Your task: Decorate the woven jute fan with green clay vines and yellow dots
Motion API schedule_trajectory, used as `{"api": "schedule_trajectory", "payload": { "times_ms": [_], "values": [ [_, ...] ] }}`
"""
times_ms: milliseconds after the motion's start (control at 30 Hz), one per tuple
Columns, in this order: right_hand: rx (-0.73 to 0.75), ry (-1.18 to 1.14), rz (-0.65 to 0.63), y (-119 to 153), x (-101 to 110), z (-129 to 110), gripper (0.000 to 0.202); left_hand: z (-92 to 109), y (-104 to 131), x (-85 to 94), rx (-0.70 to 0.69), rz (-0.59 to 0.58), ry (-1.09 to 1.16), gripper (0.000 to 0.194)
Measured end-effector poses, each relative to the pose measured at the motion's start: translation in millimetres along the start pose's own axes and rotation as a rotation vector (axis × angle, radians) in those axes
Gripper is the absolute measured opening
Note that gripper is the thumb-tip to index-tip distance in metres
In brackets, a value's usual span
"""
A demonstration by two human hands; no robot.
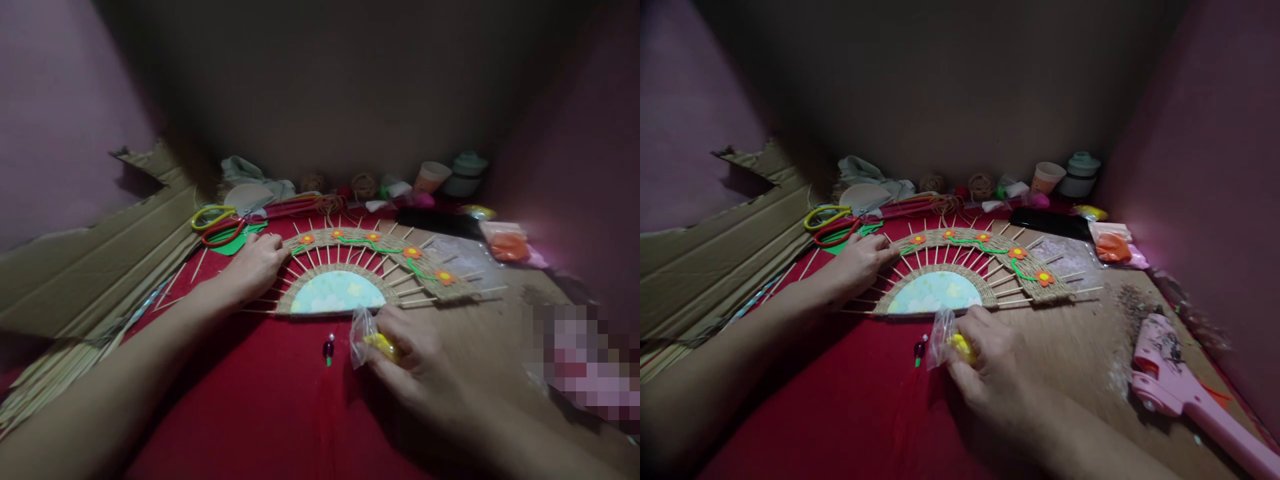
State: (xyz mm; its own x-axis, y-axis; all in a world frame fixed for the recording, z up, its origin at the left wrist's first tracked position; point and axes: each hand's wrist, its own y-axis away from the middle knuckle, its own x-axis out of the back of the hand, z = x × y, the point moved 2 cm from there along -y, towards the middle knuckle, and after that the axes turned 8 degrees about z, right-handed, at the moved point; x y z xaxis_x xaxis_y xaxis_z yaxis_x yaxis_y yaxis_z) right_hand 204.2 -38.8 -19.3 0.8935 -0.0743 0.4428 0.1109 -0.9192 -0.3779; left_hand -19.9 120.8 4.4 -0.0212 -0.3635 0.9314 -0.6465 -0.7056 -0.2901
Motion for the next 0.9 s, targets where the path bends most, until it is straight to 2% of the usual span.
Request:
{"api": "schedule_trajectory", "payload": {
  "times_ms": [267,500,633,733,900],
  "values": [
    [0.003,0.002,0.003,-0.4,1.3,-1.2,0.013,-12.3,1.3,-10.4,0.031,-0.009,0.013,0.029],
    [-0.004,0.000,-0.002,1.0,0.4,2.0,0.013,-11.1,0.0,4.1,0.121,-0.064,0.046,0.041],
    [-0.002,-0.006,-0.002,2.3,1.0,2.1,0.012,-5.9,0.2,5.7,0.114,-0.044,0.028,0.036],
    [-0.005,0.010,-0.007,1.6,0.8,1.2,0.012,-5.6,1.8,0.4,0.077,-0.006,0.028,0.031],
    [0.000,0.019,0.018,-1.0,2.0,-2.7,0.016,-7.3,1.8,-6.9,0.046,-0.009,0.025,0.027]
  ]
}}
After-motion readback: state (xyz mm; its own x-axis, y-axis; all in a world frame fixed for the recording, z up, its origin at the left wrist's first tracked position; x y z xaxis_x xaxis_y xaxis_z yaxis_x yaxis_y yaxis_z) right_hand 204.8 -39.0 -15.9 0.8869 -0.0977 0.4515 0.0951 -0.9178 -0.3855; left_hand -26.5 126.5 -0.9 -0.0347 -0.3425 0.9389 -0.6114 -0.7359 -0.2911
